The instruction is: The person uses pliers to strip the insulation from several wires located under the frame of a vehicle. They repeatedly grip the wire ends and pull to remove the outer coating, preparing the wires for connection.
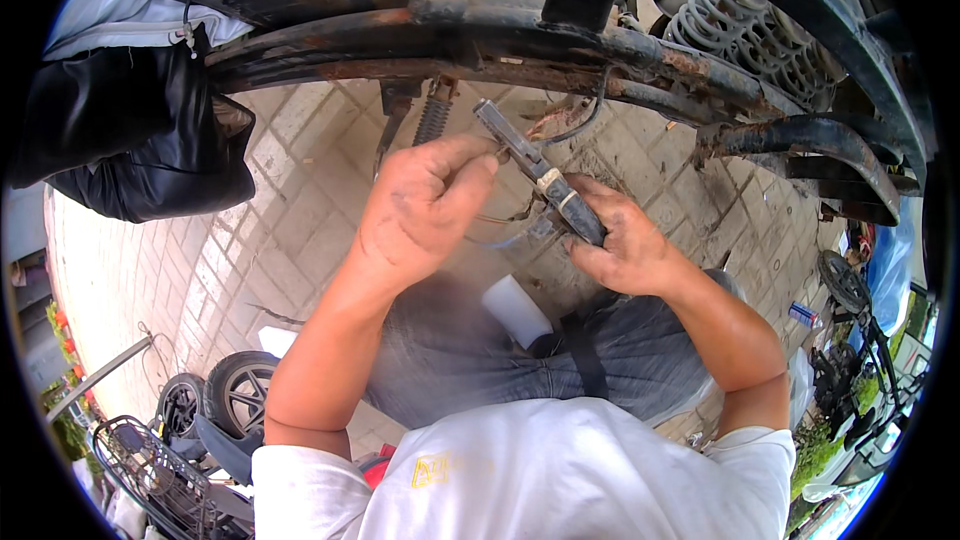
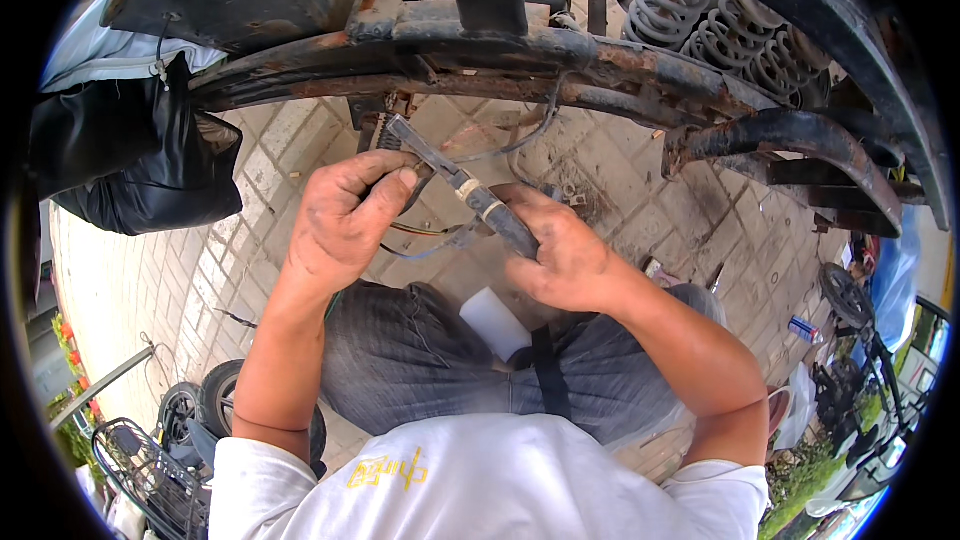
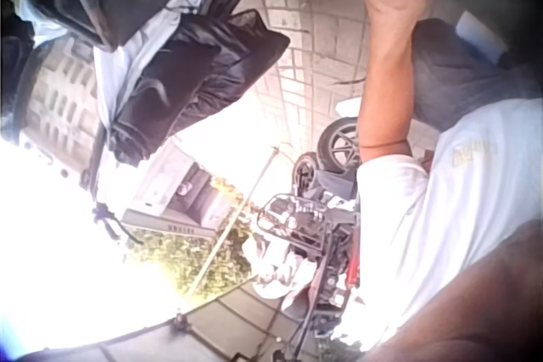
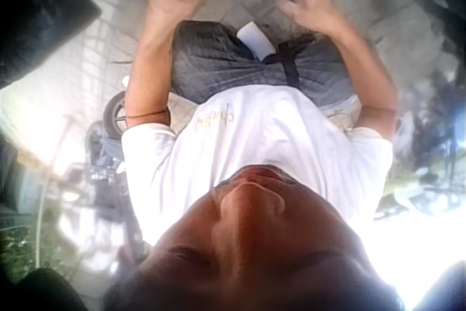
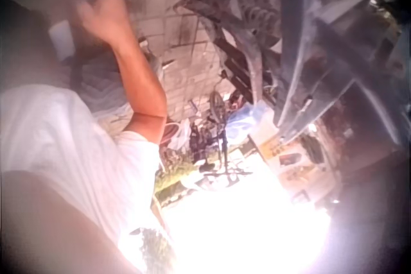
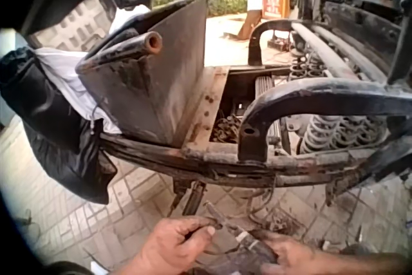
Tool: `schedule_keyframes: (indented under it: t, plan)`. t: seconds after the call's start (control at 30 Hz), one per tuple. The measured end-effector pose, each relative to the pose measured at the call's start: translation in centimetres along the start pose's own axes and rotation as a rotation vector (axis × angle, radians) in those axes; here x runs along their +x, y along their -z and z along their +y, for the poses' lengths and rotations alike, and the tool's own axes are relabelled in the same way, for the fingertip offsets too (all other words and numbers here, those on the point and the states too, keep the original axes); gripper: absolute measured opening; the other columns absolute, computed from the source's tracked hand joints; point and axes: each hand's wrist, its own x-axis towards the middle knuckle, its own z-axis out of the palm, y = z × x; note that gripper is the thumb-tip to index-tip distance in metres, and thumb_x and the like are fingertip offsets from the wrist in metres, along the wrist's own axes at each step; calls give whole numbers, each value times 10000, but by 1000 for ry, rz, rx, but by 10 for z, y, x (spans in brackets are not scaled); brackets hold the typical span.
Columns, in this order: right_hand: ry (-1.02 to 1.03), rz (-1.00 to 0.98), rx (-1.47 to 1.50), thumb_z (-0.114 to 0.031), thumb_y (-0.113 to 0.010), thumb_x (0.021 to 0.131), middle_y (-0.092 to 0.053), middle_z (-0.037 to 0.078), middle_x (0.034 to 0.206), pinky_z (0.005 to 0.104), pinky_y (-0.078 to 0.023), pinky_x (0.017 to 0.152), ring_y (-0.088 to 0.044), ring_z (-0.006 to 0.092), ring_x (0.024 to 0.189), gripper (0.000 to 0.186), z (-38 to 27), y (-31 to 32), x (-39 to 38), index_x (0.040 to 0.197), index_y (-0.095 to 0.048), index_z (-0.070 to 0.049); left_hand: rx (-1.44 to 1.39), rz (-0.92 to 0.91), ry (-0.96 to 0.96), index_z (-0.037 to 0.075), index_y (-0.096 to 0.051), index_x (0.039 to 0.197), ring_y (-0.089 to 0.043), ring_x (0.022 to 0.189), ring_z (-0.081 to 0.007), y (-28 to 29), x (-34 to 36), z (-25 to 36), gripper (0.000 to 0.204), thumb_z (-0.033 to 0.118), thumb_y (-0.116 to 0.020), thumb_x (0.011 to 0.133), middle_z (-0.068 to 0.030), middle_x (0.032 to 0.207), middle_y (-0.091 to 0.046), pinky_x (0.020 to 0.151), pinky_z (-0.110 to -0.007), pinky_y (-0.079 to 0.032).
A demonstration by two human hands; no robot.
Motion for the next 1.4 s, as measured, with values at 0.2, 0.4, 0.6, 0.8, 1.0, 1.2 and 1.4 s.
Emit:
schedule_keyframes:
  t: [0.2, 0.4, 0.6, 0.8, 1.0, 1.2, 1.4]
  plan:
    - [-251, 128, -78, -135, -685, 740, -617, 193, 969, 365, -492, 794, -627, 267, 905, 365, -11, -5, 3, 1008, -541, 68, 23, 5, 5, -51, -636, 948, -439, 614, -72, 0, -2, 4, 202, 118, -546, 882, -34, 643, -530, 552, -252, -379]
    - [-322, 221, 16, -208, -704, 754, -625, 179, 835, 360, -503, 707, -645, 259, 749, 502, 5, -19, 3, 1124, -503, 66, 33, 4, 0, -35, -635, 941, -458, 634, -80, -2, 1, -7, 181, 115, -551, 886, -35, 670, -546, 571, -251, -390]
    - [-462, -23, 78, -148, -652, 772, -595, 122, 823, 329, -469, 716, -578, 201, 771, 339, 10, -17, 6, 1047, -549, 21, 125, -20, 29, -56, -650, 950, -540, 718, -98, -2, -1, -9, 203, 125, -580, 892, -60, 748, -630, 657, -251, -445]
    - [-389, 51, 14, -133, -579, 748, -578, 152, 723, 374, -451, 647, -572, 240, 680, 233, 15, -28, 9, 916, -562, 28, 121, -40, 74, -46, -642, 949, -515, 712, -90, 4, -1, -14, 193, 129, -575, 903, -42, 756, -616, 657, -239, -430]
    - [-565, -150, 496, -249, -628, 833, -588, 110, 712, 333, -443, 617, -564, 184, 677, 318, 18, -18, 9, 965, -557, 31, -45, -1, 135, -29, -630, 1025, -451, 693, -62, 11, -1, -22, 206, 128, -574, 904, 3, 743, -554, 617, -211, -362]
    - [-384, -134, -84, -296, -645, 868, -625, 149, 832, 365, -471, 727, -608, 262, 811, 484, -2, 9, 11, 1177, -529, 59, -262, 10, 209, -46, -623, 1051, -443, 684, -102, 18, 0, -23, 252, 147, -550, 907, -9, 734, -524, 623, -239, -346]
    - [-266, -9, -283, -240, -701, 820, -649, 171, 886, 389, -479, 776, -623, 335, 864, 403, -3, 28, -1, 1099, -612, 36, -554, -53, 244, -53, -613, 1054, -496, 759, -141, 21, 3, -27, 245, 141, -546, 921, -41, 774, -559, 707, -275, -390]
